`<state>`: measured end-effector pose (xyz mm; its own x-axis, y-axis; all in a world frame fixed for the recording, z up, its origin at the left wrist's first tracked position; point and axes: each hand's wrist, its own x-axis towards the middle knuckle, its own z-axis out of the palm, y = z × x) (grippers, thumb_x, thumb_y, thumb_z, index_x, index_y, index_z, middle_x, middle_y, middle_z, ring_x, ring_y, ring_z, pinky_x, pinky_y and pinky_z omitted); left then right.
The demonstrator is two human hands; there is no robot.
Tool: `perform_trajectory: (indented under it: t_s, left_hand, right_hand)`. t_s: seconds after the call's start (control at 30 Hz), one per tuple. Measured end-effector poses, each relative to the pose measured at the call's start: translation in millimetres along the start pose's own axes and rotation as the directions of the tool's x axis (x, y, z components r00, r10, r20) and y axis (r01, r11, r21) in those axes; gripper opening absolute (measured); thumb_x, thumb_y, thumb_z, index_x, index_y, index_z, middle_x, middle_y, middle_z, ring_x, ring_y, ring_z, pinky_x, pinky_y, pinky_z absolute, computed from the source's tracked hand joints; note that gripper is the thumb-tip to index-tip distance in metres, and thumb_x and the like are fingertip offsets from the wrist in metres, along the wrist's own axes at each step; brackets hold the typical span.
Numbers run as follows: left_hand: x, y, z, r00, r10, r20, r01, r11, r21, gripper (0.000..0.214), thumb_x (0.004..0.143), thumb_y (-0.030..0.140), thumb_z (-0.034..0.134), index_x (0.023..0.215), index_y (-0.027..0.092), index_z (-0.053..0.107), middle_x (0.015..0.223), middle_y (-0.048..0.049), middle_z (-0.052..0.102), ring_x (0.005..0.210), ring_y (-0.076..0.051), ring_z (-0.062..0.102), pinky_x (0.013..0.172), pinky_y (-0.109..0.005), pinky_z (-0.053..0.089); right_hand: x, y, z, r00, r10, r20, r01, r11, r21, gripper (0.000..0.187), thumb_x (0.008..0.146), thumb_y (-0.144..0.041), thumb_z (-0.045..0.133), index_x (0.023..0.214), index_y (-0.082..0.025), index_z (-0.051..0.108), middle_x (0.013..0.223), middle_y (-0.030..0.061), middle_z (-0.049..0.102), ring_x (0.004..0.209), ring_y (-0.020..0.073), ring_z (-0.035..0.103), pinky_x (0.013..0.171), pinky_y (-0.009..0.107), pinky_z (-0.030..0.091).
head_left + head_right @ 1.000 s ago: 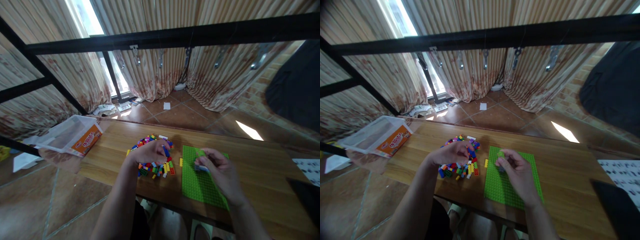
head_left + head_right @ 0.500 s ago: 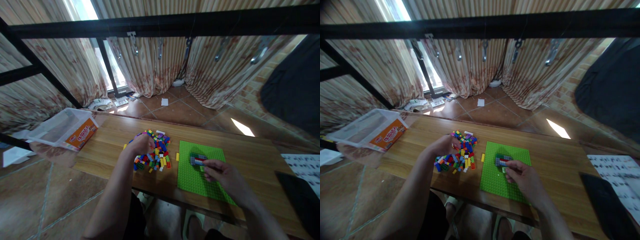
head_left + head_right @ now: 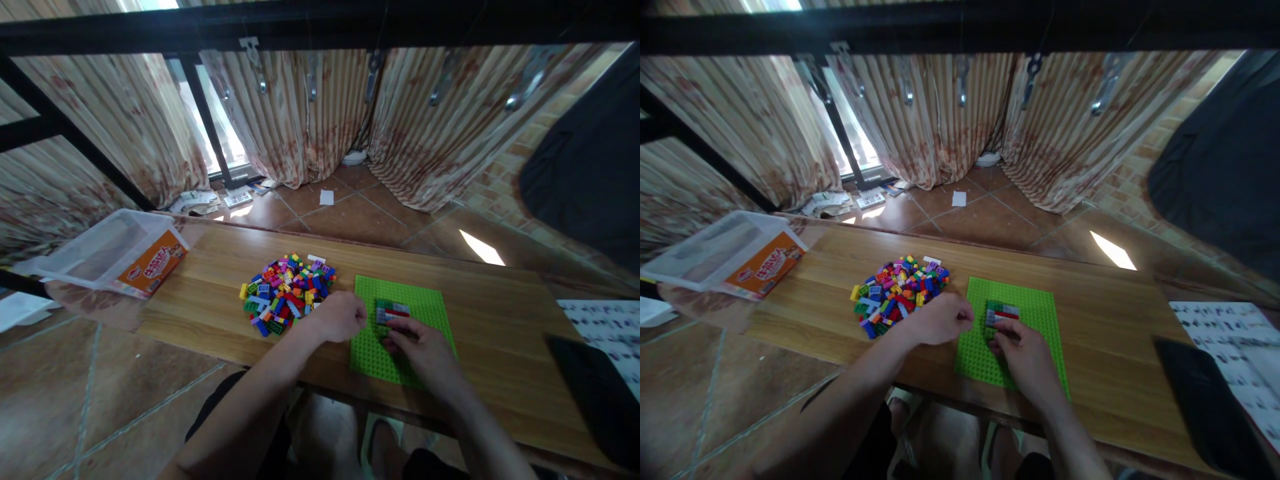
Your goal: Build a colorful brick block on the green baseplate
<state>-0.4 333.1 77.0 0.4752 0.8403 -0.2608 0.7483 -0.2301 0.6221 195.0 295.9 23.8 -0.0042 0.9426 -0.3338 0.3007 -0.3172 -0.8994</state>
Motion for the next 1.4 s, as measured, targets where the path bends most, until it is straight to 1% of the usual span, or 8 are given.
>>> perform_trajectory:
  t_s: [0.13, 0.23, 0.3, 0.4, 0.67, 0.9, 1.17, 1.4]
  left_hand:
    - [4, 11, 15.8, 0.997, -0.074, 0.015, 0.074, 0.996, 0.044, 0.022, 0.081, 0.017, 0.055, 0.088, 0.017, 0.076, 0.085, -0.0058, 0.074, 0.079, -0.018, 0.066, 0.076, -0.026, 0.051]
    - [6, 12, 17.8, 0.995, -0.096, 0.004, 0.096, 0.995, 0.038, 0.02, 0.081, 0.018, 0.056, 0.088, 0.018, 0.076, 0.087, -0.0048, 0.074, 0.081, -0.017, 0.066, 0.076, -0.025, 0.052]
    - [7, 12, 18.2, 0.996, -0.094, 0.001, 0.094, 0.995, 0.044, 0.019, 0.08, 0.018, 0.058, 0.088, 0.018, 0.075, 0.088, -0.0045, 0.074, 0.081, -0.017, 0.066, 0.076, -0.025, 0.052]
    - [9, 12, 20.4, 0.996, -0.089, -0.007, 0.089, 0.995, 0.046, 0.019, 0.081, 0.019, 0.058, 0.089, 0.018, 0.075, 0.088, -0.004, 0.074, 0.081, -0.017, 0.066, 0.077, -0.025, 0.052]
    - [13, 14, 27.5, 0.993, -0.109, -0.044, 0.112, 0.99, 0.086, 0.022, 0.084, 0.026, 0.055, 0.092, 0.021, 0.075, 0.09, -0.0052, 0.073, 0.086, -0.02, 0.066, 0.082, -0.03, 0.053]
    - [14, 14, 26.3, 0.994, -0.1, -0.033, 0.102, 0.992, 0.071, 0.023, 0.084, 0.023, 0.053, 0.091, 0.02, 0.075, 0.09, -0.0059, 0.073, 0.085, -0.02, 0.067, 0.081, -0.031, 0.053]
    - [14, 14, 25.5, 0.995, -0.094, -0.024, 0.095, 0.994, 0.061, 0.023, 0.084, 0.022, 0.054, 0.091, 0.019, 0.075, 0.087, -0.0054, 0.073, 0.082, -0.019, 0.066, 0.081, -0.03, 0.052]
    - [15, 15, 27.6, 0.993, -0.114, -0.041, 0.117, 0.989, 0.087, 0.023, 0.084, 0.024, 0.054, 0.092, 0.02, 0.075, 0.091, -0.007, 0.073, 0.089, -0.022, 0.067, 0.084, -0.032, 0.053]
  right_hand:
    - [0, 3, -2, 0.995, -0.055, -0.087, 0.042, 0.987, -0.154, 0.026, 0.076, -0.038, 0.063, 0.093, -0.019, 0.069, 0.077, 0.0046, 0.073, 0.063, 0.0193, 0.069, 0.062, 0.034, 0.056]
    - [0, 4, -8, 0.987, -0.113, -0.112, 0.073, 0.947, -0.312, 0.025, 0.079, -0.04, 0.059, 0.09, -0.02, 0.07, 0.077, 0.0047, 0.073, 0.062, 0.0191, 0.068, 0.061, 0.033, 0.054]
    - [-1, 4, -12, 0.979, -0.165, -0.118, 0.104, 0.907, -0.409, 0.024, 0.078, -0.04, 0.059, 0.087, -0.021, 0.071, 0.08, 0.005, 0.074, 0.067, 0.0204, 0.068, 0.064, 0.034, 0.052]
    - [-1, 3, -14, 0.966, -0.227, -0.125, 0.137, 0.857, -0.497, 0.025, 0.076, -0.04, 0.06, 0.089, -0.021, 0.072, 0.086, 0.0048, 0.075, 0.073, 0.0211, 0.068, 0.069, 0.035, 0.05]
    - [-2, -1, -9, 0.962, -0.263, -0.073, 0.175, 0.801, -0.573, 0.026, 0.08, -0.042, 0.056, 0.085, -0.023, 0.072, 0.082, 0.0035, 0.074, 0.07, 0.0196, 0.065, 0.067, 0.033, 0.046]
    - [-3, -3, -7, 0.948, -0.306, -0.084, 0.199, 0.781, -0.592, 0.027, 0.081, -0.043, 0.053, 0.082, -0.024, 0.074, 0.08, 0.0035, 0.074, 0.068, 0.0197, 0.065, 0.063, 0.031, 0.044]
    - [-6, -11, -2, 0.961, -0.263, -0.087, 0.143, 0.742, -0.655, 0.025, 0.081, -0.041, 0.054, 0.077, -0.024, 0.073, 0.073, 0.0043, 0.073, 0.062, 0.0201, 0.064, 0.061, 0.031, 0.042]
    - [-7, -9, -4, 0.957, -0.284, -0.062, 0.173, 0.729, -0.662, 0.032, 0.085, -0.045, 0.051, 0.08, -0.023, 0.074, 0.075, 0.0053, 0.073, 0.062, 0.0204, 0.064, 0.06, 0.031, 0.041]
